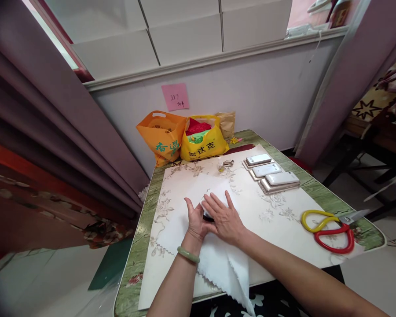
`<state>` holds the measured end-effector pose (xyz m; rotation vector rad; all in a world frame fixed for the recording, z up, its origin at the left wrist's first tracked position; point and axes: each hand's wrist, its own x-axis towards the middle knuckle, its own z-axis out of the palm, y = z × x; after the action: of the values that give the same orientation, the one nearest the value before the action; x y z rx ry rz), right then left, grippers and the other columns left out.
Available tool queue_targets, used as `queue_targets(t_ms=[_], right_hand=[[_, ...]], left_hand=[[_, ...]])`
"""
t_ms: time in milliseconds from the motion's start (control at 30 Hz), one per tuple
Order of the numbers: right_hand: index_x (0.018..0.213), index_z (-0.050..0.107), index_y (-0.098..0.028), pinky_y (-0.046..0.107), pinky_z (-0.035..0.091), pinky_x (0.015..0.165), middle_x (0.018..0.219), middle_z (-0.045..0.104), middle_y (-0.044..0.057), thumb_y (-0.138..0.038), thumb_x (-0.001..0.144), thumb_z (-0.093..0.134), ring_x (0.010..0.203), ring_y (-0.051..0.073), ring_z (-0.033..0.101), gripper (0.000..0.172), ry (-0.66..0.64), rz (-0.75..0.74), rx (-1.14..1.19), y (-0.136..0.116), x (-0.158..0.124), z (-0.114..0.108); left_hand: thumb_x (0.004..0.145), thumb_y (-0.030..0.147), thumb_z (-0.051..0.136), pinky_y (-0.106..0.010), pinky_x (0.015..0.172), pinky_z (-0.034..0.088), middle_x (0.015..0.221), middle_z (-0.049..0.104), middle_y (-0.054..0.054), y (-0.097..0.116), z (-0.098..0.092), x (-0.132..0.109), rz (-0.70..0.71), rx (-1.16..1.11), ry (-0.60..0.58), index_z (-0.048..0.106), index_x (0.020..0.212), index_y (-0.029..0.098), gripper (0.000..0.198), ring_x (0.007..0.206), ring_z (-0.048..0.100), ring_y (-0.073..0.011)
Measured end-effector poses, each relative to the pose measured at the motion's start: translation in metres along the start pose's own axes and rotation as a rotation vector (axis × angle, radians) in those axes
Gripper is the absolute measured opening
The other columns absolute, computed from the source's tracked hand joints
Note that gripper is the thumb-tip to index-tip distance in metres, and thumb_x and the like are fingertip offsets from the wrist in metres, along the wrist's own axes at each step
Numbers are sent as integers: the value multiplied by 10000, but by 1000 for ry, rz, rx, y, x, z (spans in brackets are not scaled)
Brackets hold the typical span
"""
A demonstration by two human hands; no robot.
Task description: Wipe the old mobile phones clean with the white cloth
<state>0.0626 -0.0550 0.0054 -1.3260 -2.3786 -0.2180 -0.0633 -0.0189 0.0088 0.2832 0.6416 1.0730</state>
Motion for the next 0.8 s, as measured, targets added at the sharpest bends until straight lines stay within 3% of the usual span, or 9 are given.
queue_targets(t_ms=[133, 233, 400, 567, 667, 800], right_hand=[[1509, 224, -221, 612, -36, 1144, 1533, 316, 57, -643, 885, 443, 1431, 297, 200, 784, -17, -103, 44, -11, -20, -3], [1500, 251, -241, 618, -58, 1135, 1542, 293, 54, -596, 914, 430, 1430, 296, 205, 708, -10, -20, 11, 3, -6, -3], [1490, 287, -211, 614, -72, 1129, 1544, 280, 87, -585, 937, 379, 1427, 300, 215, 674, 2, 147, -34, 19, 19, -3], [1522, 159, -195, 600, -43, 1143, 1553, 258, 87, -629, 904, 414, 1428, 292, 211, 797, -4, -15, 9, -8, -12, 0], [1526, 127, -220, 609, -42, 1140, 1541, 295, 65, -637, 895, 428, 1423, 295, 224, 814, -6, -69, 30, -10, -20, 2], [1526, 131, -225, 611, -32, 1135, 1549, 264, 78, -586, 933, 392, 1415, 293, 252, 741, 1, 85, -5, 9, 4, 3]], left_hand=[[703, 837, 419, -448, 992, 446, 1125, 678, -174, 0, -3, -1, -59, -16, -72, 608, 1250, 157, 893, 1129, 595, -320], [717, 832, 405, -416, 994, 450, 1182, 660, -157, 0, -4, 2, -37, -1, -53, 644, 1193, 164, 854, 1169, 570, -311], [742, 821, 376, -388, 979, 462, 1228, 638, -148, -1, -3, 5, -33, 20, -135, 678, 1116, 163, 814, 1166, 570, -301], [715, 824, 429, -418, 990, 453, 1121, 681, -151, -1, -3, 0, -30, 3, -38, 661, 1164, 150, 842, 1143, 580, -313], [702, 832, 434, -453, 987, 449, 1072, 692, -165, -1, -2, -1, -54, -13, -31, 646, 1196, 151, 867, 1126, 589, -327], [722, 829, 404, -427, 988, 455, 1162, 668, -143, -1, 0, 1, -50, 12, -60, 677, 1137, 175, 821, 1147, 577, -311]])
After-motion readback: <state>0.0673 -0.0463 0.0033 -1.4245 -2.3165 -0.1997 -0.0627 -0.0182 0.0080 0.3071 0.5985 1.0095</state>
